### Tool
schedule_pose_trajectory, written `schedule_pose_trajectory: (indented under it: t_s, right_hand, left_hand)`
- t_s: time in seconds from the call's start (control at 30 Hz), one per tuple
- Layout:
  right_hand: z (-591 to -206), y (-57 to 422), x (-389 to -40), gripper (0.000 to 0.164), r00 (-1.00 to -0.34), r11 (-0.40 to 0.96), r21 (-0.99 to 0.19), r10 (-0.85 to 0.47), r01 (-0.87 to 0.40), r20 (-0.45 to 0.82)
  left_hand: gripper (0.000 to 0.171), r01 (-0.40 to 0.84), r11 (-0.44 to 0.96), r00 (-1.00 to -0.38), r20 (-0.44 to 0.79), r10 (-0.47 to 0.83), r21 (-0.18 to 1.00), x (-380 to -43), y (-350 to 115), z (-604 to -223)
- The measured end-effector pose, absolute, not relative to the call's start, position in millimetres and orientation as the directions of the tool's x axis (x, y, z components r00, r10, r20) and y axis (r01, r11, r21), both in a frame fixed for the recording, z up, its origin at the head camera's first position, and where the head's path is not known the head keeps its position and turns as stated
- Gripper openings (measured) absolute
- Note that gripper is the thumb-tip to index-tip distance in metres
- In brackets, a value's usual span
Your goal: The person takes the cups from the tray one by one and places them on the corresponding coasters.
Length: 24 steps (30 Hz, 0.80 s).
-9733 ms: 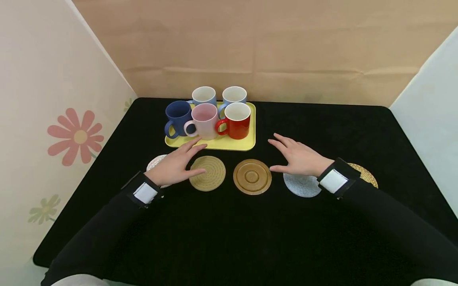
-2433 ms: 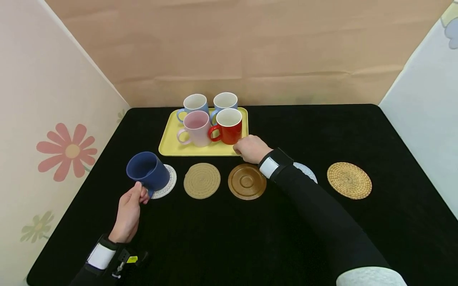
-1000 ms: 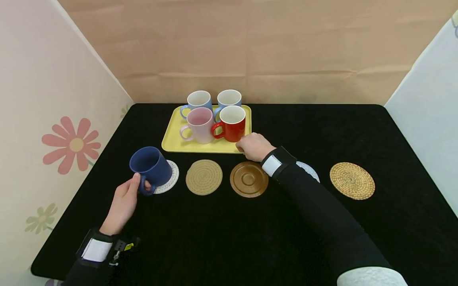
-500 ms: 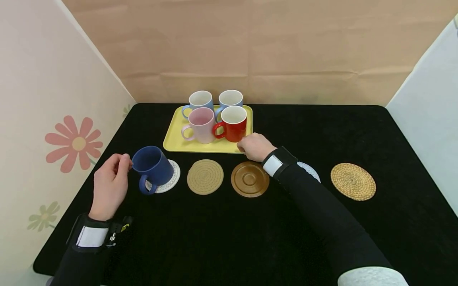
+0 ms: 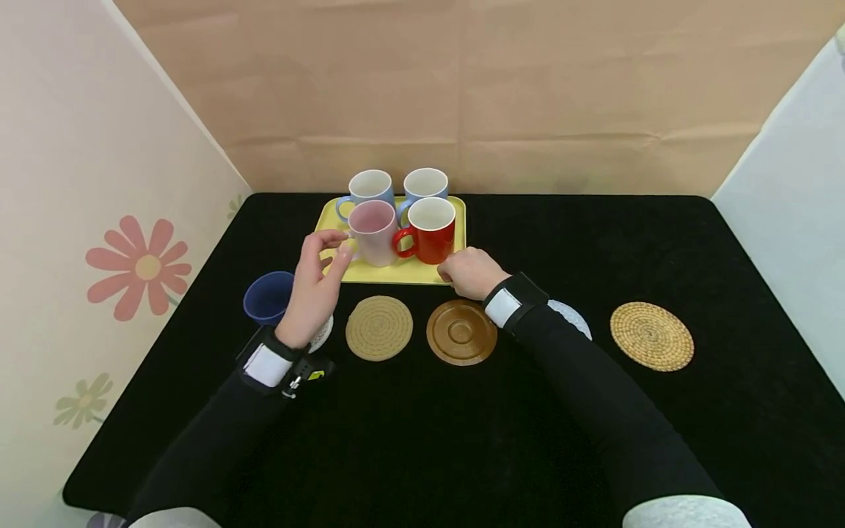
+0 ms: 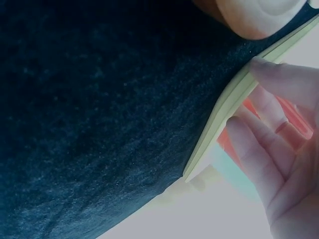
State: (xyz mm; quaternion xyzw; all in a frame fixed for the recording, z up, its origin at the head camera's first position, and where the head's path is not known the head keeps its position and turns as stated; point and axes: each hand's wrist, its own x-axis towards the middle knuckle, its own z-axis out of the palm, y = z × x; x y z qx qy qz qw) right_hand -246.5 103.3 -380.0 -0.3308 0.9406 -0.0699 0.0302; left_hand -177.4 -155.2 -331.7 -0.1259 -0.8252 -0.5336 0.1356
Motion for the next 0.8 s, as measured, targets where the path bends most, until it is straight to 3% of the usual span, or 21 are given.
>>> schedule_pose_trajectory:
  t_s: [0.17,0.37,0.57,0.8]
  right_hand:
    - [-380.5,100.1,-245.5,0.009,-0.777,0.769,-0.153,-0.629,-0.621,-0.008]
    - [-382.4,98.6,-245.1,0.011,-0.784,0.775,-0.152,-0.621,-0.613,-0.007]
    - [-384.0,94.7,-245.5,0.016,-0.771,0.761,-0.161,-0.636,-0.629,0.004]
    - [-382.9,93.9,-247.2,0.019,-0.769,0.760,-0.152,-0.639,-0.633,0.008]
  left_hand:
    - [0.051,0.136,0.213,-0.983,0.158,-0.090,0.967,-199.0,-142.5,-348.5]
    - [0.061,-0.031,0.051,-0.982,-0.021,-0.189,0.998,-223.9,-143.0,-361.3]
    - [0.062,-0.102,0.052,-0.980,-0.092,-0.177,0.993,-234.6,-145.7,-371.2]
    - [0.059,-0.102,0.079,-0.980,-0.087,-0.177,0.992,-239.0,-146.3,-374.3]
